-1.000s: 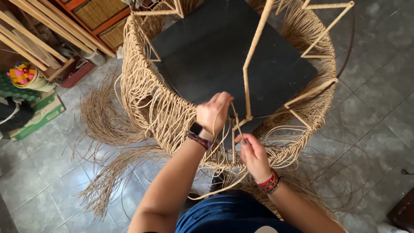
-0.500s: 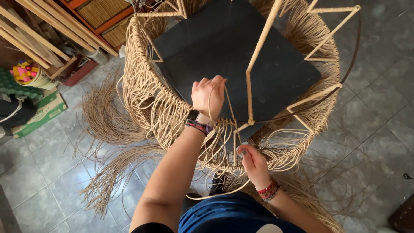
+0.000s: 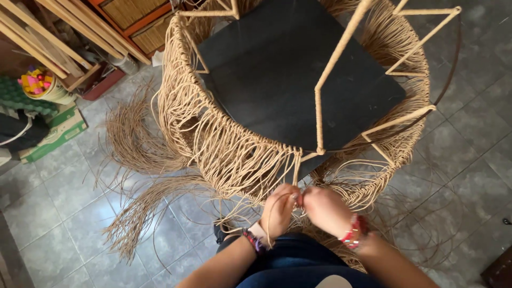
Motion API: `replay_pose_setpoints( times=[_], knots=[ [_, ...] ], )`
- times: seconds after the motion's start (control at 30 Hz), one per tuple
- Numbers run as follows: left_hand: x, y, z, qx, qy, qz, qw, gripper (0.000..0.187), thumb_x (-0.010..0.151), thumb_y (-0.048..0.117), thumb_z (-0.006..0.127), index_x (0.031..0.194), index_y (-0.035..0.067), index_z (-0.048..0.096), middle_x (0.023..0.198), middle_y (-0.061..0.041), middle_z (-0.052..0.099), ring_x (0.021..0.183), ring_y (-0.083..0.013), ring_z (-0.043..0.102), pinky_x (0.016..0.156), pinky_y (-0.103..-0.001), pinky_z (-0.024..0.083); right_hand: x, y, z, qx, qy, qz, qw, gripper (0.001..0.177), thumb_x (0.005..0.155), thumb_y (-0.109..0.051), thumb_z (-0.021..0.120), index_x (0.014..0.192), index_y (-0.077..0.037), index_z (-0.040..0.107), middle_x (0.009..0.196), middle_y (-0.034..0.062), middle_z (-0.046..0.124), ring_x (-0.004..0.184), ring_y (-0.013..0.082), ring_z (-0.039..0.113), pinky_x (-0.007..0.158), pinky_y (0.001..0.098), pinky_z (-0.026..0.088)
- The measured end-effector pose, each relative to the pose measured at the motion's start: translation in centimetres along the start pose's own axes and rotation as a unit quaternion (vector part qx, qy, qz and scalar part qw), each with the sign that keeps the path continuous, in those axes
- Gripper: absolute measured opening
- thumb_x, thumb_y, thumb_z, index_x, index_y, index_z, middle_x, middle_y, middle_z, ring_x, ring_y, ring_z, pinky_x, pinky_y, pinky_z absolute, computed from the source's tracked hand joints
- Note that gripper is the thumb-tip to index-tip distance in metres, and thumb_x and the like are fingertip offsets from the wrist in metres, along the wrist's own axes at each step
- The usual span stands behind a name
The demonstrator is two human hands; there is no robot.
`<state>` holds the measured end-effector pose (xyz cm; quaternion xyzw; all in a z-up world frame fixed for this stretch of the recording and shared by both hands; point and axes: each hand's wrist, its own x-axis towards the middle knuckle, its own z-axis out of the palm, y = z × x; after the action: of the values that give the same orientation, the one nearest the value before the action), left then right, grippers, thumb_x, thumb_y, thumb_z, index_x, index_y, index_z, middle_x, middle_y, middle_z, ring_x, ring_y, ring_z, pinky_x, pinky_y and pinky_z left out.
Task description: Weaving and tying rattan strands onto a furniture frame to create a decorative fringe.
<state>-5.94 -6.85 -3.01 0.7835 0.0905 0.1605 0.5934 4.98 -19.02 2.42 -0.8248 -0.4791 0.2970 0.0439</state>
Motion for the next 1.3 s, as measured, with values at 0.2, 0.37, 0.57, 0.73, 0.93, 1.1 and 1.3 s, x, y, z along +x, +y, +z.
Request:
replay_pose_setpoints(
  times=[0.2,0.37,0.57,0.73,0.93,1.1,1.3],
  knots=[
    [1.8,-4.1,2.5,0.135,-0.101,0.007,0.986,0.046,0.096,0.006,0.051,0.141,0.013,0.053,0.098,-0.028,0.070,0.077,-0.0533,0.067,0.069,-0.066,0.052,2.2,1.7,-7.3,-0.117,0.428,-0.040,0.895,0.023,0.095,-0.023,0.070,0.117,-0.022,0.074,0.129,0.0001,0.065,0.125,0.0229,0.058,0.100,0.0482,0.039],
    [1.4,-10.4,-0.7,0.186,-0.092,-0.117,0.971,0.044,0.087,0.013,0.059,0.131,0.007,0.061,0.106,-0.027,0.071,0.097,-0.0488,0.066,0.087,-0.060,0.053,6.3,3.7,-5.8,-0.095,0.397,-0.102,0.907,0.012,0.096,-0.027,0.068,0.104,-0.023,0.076,0.110,-0.0087,0.071,0.119,0.0107,0.062,0.110,0.0450,0.031],
    [-0.6,-11.7,-9.2,0.341,-0.102,-0.171,0.919,0.034,0.090,0.050,0.057,0.086,0.019,0.068,0.077,-0.007,0.071,0.079,-0.0346,0.071,0.067,-0.047,0.055,6.4,2.9,-5.4,-0.076,0.402,-0.092,0.908,0.018,0.097,-0.028,0.067,0.112,-0.023,0.074,0.117,-0.0092,0.068,0.114,0.0120,0.063,0.108,0.0435,0.033],
    [4.8,-1.7,-12.1,0.340,0.150,-0.049,0.927,0.025,0.089,0.028,0.070,0.112,0.023,0.063,0.113,0.001,0.063,0.097,-0.0273,0.070,0.077,-0.039,0.058,5.9,-3.1,-5.2,-0.098,0.448,-0.081,0.885,0.046,0.095,-0.024,0.065,0.140,-0.018,0.061,0.136,0.0046,0.060,0.126,0.0221,0.058,0.107,0.0460,0.035],
    [4.7,-13.4,-4.0,0.520,0.034,-0.182,0.834,0.025,0.084,0.031,0.073,0.101,0.013,0.068,0.091,-0.008,0.063,0.078,-0.0320,0.068,0.060,-0.047,0.056,8.1,-7.0,-3.5,-0.134,0.413,-0.093,0.896,0.059,0.086,-0.017,0.068,0.143,-0.019,0.056,0.160,0.0037,0.044,0.150,0.0279,0.036,0.116,0.0586,0.023],
    [4.1,-13.3,-8.6,0.477,-0.132,-0.016,0.869,0.016,0.077,0.037,0.074,0.073,0.023,0.072,0.063,0.000,0.064,0.055,-0.0277,0.068,0.042,-0.048,0.052,8.3,-8.2,-3.4,-0.129,0.410,-0.042,0.902,0.046,0.091,-0.020,0.060,0.137,-0.022,0.061,0.157,-0.0048,0.049,0.149,0.0203,0.039,0.124,0.0576,0.002],
    [11.4,-1.4,-25.1,0.229,-0.072,0.080,0.968,0.008,0.090,0.026,0.073,0.097,0.026,0.075,0.085,0.006,0.074,0.074,-0.0189,0.074,0.062,-0.032,0.060,10.3,-10.5,-4.0,0.008,0.448,0.004,0.894,0.028,0.089,-0.010,0.063,0.116,-0.016,0.071,0.146,0.0021,0.062,0.134,0.0232,0.058,0.124,0.0495,0.023]
  ],
)
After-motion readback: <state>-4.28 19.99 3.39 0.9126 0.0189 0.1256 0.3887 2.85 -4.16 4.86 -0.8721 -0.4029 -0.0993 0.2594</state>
